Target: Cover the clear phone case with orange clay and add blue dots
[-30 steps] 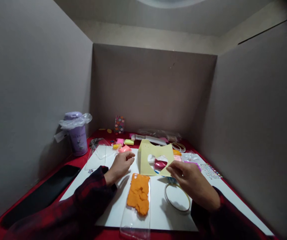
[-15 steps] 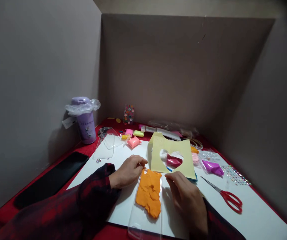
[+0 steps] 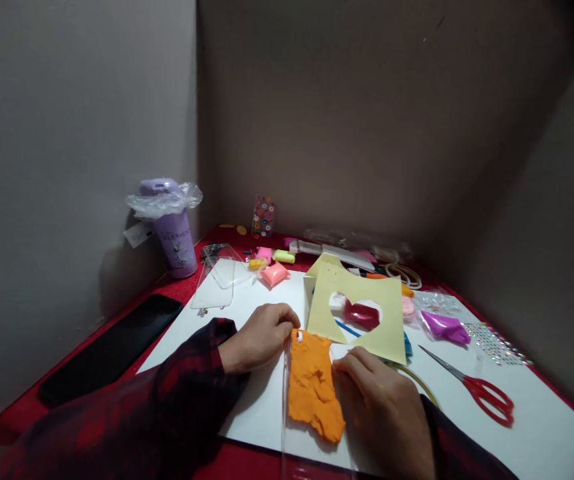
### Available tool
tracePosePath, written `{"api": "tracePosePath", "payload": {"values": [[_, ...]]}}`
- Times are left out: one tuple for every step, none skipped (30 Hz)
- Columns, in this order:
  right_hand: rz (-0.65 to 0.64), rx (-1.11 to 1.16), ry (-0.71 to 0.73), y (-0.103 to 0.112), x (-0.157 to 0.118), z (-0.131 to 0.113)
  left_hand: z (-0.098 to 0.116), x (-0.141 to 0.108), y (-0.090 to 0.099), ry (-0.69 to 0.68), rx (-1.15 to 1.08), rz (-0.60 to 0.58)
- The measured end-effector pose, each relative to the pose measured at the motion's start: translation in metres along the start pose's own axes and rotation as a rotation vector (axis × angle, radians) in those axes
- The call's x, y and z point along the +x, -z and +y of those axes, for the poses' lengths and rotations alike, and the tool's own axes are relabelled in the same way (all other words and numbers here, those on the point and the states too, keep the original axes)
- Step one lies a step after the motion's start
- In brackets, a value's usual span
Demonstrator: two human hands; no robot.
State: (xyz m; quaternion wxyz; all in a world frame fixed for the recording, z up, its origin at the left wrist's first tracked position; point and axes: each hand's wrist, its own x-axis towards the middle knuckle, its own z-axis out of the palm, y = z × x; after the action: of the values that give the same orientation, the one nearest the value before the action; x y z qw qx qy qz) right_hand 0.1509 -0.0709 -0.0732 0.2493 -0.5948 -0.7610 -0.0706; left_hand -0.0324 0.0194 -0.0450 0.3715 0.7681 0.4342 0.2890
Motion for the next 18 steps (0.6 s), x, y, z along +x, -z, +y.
{"api": "tracePosePath", "payload": {"values": [[-0.006,-0.008,0.002,0.0,0.0,0.001,0.002,0.0,0.001,0.058,-0.119,-0.018],[-0.007,-0.015,0.002,-0.001,0.0,0.001,0.003,0.0,0.002,0.123,-0.252,-0.035],[-0.004,-0.017,0.0,-0.001,0.0,0.001,0.004,0.0,0.003,0.187,-0.375,-0.049],[-0.002,-0.013,0.005,-0.001,0.0,0.001,0.005,-0.001,0.004,0.239,-0.472,-0.061],[0.002,-0.003,0.014,0.0,0.001,0.001,0.006,-0.001,0.004,0.274,-0.543,-0.069],[0.012,0.01,0.017,0.0,0.001,0.001,0.006,-0.002,0.005,0.294,-0.587,-0.073],[0.029,0.026,0.017,0.001,0.002,0.001,0.007,-0.002,0.005,0.305,-0.611,-0.077],[0.049,0.044,0.013,0.002,0.003,0.001,0.007,-0.003,0.006,0.312,-0.627,-0.086],[0.07,0.063,0.007,0.004,0.004,0.001,0.007,-0.004,0.006,0.32,-0.643,-0.1],[0.085,0.081,-0.003,0.005,0.005,0.002,0.007,-0.004,0.006,0.325,-0.663,-0.117],[0.096,0.099,-0.014,0.006,0.006,0.003,0.007,-0.004,0.006,0.329,-0.686,-0.139],[0.099,0.12,-0.023,0.006,0.008,0.004,0.007,-0.004,0.006,0.333,-0.711,-0.162],[0.097,0.142,-0.036,0.007,0.009,0.005,0.007,-0.004,0.006,0.333,-0.735,-0.186],[0.095,0.167,-0.056,0.007,0.01,0.006,0.007,-0.004,0.006,0.331,-0.753,-0.203],[0.099,0.2,-0.078,0.007,0.011,0.007,0.007,-0.004,0.006,0.326,-0.764,-0.212],[0.106,0.247,-0.102,0.008,0.012,0.008,0.007,-0.004,0.006,0.317,-0.771,-0.215],[0.116,0.313,-0.127,0.008,0.013,0.008,0.008,-0.004,0.006,0.306,-0.774,-0.215],[0.125,0.399,-0.154,0.009,0.013,0.008,0.009,-0.004,0.006,0.291,-0.774,-0.216]]}}
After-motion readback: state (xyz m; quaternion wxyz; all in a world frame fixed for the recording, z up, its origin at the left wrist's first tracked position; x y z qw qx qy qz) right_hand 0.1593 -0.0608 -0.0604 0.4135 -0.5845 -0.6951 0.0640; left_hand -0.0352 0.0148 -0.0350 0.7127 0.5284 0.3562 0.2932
